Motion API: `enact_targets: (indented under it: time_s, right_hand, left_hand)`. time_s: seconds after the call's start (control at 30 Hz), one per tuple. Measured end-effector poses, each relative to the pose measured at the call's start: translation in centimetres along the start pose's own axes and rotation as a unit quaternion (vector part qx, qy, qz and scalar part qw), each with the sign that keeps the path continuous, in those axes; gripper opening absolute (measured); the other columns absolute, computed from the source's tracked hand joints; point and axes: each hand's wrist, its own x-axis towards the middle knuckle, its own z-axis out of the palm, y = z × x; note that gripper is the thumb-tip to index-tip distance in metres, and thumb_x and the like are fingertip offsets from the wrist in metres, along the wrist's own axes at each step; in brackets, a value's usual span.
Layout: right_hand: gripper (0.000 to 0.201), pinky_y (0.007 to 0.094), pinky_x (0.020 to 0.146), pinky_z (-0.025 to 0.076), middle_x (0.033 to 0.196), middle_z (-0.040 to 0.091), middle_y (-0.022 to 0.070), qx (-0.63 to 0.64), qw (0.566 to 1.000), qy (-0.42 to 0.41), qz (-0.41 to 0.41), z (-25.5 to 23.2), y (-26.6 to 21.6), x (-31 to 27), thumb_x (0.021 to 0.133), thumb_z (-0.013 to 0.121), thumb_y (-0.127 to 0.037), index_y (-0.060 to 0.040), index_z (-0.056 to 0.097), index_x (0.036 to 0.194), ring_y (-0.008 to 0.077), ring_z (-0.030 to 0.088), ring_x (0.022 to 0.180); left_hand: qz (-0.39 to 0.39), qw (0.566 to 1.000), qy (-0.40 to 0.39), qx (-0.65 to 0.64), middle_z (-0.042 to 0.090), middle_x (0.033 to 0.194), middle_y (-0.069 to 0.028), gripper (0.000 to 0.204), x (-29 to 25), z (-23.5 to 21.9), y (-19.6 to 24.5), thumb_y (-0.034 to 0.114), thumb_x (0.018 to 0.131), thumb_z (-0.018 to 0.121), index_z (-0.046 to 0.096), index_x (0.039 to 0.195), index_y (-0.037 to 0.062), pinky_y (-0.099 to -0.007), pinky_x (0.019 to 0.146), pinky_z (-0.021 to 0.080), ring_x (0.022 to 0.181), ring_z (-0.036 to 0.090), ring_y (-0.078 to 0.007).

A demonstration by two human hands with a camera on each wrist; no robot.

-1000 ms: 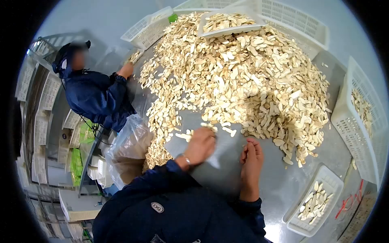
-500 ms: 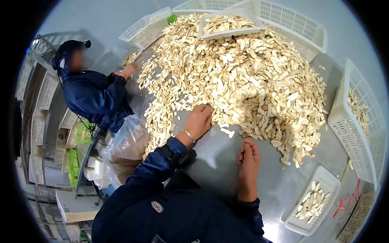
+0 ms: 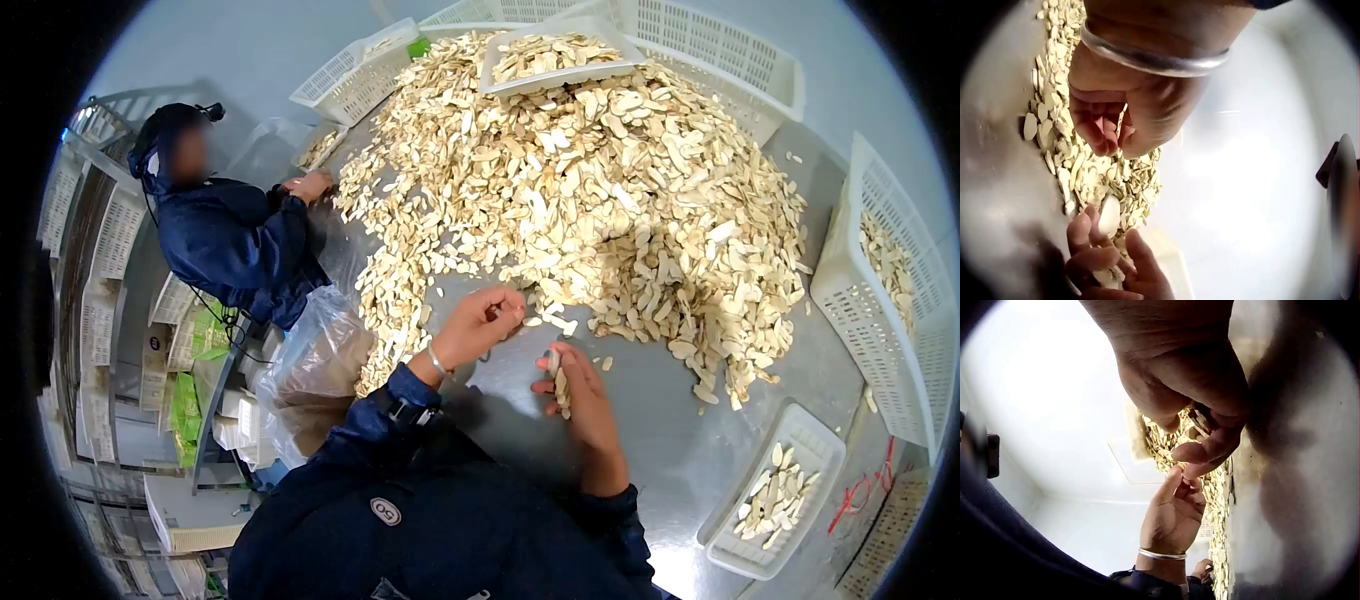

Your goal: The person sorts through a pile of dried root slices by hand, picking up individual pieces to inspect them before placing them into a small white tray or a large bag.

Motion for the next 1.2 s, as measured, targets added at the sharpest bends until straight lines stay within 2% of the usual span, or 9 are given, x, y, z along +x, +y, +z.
enact_targets:
  time_s: [0.13,0.23,0.33,0.43,0.63,0.77,0.97,1.03,1.2]
  right_hand:
    - [0.02,0.0217,0.05,0.038,0.086,0.061,-0.0007,-0.03,0.998,-0.03,-0.045,-1.9,1.4,1.1,0.108,0.052,-0.022,-0.008,0.063,0.116,0.0074,0.056,0.066]
    - [0.018,0.0216,0.047,0.036,0.084,0.06,-0.0012,-0.03,0.998,-0.04,-0.039,-2.2,1.5,1.1,0.108,0.052,-0.022,-0.0085,0.064,0.113,0.0069,0.055,0.064]
    - [0.018,0.0217,0.046,0.035,0.084,0.059,-0.0013,-0.033,0.998,-0.033,-0.029,-1.7,1.2,0.7,0.108,0.052,-0.021,-0.0082,0.064,0.111,0.0067,0.054,0.063]
    - [0.02,0.0219,0.047,0.036,0.085,0.06,-0.0008,-0.035,0.998,-0.042,-0.035,-1.8,1.2,0.8,0.108,0.051,-0.022,-0.0073,0.064,0.114,0.0074,0.055,0.064]
    - [0.026,0.0218,0.052,0.044,0.092,0.064,0.0021,-0.043,0.999,-0.002,-0.023,-0.8,0.8,0.3,0.109,0.051,-0.027,-0.0054,0.063,0.118,0.0105,0.063,0.071]
    - [0.028,0.0221,0.053,0.045,0.093,0.065,0.0039,-0.084,0.996,-0.012,-0.038,-1.4,1.7,0.9,0.108,0.051,-0.029,-0.0051,0.063,0.116,0.0109,0.064,0.072]
    - [0.024,0.0228,0.049,0.041,0.086,0.063,0.0053,-0.051,0.998,-0.022,-0.031,-2.2,1.5,1.0,0.106,0.054,-0.03,-0.0066,0.06,0.105,0.0101,0.058,0.065]
    - [0.023,0.023,0.048,0.041,0.084,0.062,0.0039,-0.005,0.998,-0.035,-0.043,-2.1,1.2,0.7,0.105,0.055,-0.029,-0.0067,0.06,0.102,0.0098,0.058,0.065]
    - [0.018,0.0225,0.047,0.04,0.081,0.059,0.0003,0.087,0.99,-0.086,-0.063,-1.0,-0.5,-0.6,0.106,0.052,-0.023,-0.007,0.06,0.099,0.0083,0.058,0.065]
  left_hand:
    - [0.159,0.911,0.116,0.362,0.063,0.088,-0.0075,0.026,0.3,1.3,0.3,0.017,0.086,0.077,0.064,0.106,0.0086,-0.0385,0.066,0.052,0.079,0.065,-0.0271]
    - [0.053,0.918,0.065,0.387,0.066,0.106,-0.0101,0.023,-0.8,2.0,1.4,0.015,0.084,0.073,0.066,0.105,0.0088,-0.0445,0.077,0.056,0.098,0.065,-0.0343]
    - [0.099,0.915,0.091,0.381,0.067,0.099,-0.0098,0.019,-1.2,2.0,0.3,0.012,0.083,0.071,0.067,0.101,0.0082,-0.0454,0.077,0.055,0.096,0.065,-0.0357]
    - [0.137,0.932,0.131,0.308,0.066,0.084,-0.0062,0.013,-1.2,1.3,-1.2,0.012,0.089,0.07,0.069,0.101,0.0083,-0.0395,0.069,0.055,0.081,0.067,-0.0253]
    - [-0.082,0.989,-0.032,-0.118,0.063,0.08,0.0074,0.016,-2.6,0.1,1.0,0.019,0.1,0.068,0.071,0.109,0.0061,-0.0217,0.059,0.044,0.068,0.051,-0.0026]
    - [-0.018,0.979,0.164,-0.124,0.066,0.085,0.0066,0.016,-1.6,-2.4,-4.2,0.016,0.1,0.066,0.071,0.109,0.0044,-0.0221,0.064,0.048,0.071,0.056,-0.0046]
    - [-0.035,0.983,0.172,0.053,0.073,0.087,-0.0039,0.016,-3.5,-3.6,-4.6,0.015,0.098,0.066,0.071,0.104,0.0015,-0.0251,0.067,0.052,0.075,0.065,-0.0097]
    - [0.0,0.977,0.161,0.143,0.07,0.081,-0.011,0.012,-3.6,-2.2,-2.1,0.012,0.094,0.065,0.071,0.101,0.0046,-0.032,0.067,0.055,0.071,0.068,-0.0234]
    - [0.212,0.906,0.199,0.308,0.069,0.098,-0.0128,0.011,-1.7,0.7,0.2,0.01,0.087,0.068,0.069,0.095,0.0032,-0.045,0.085,0.051,0.096,0.063,-0.0388]
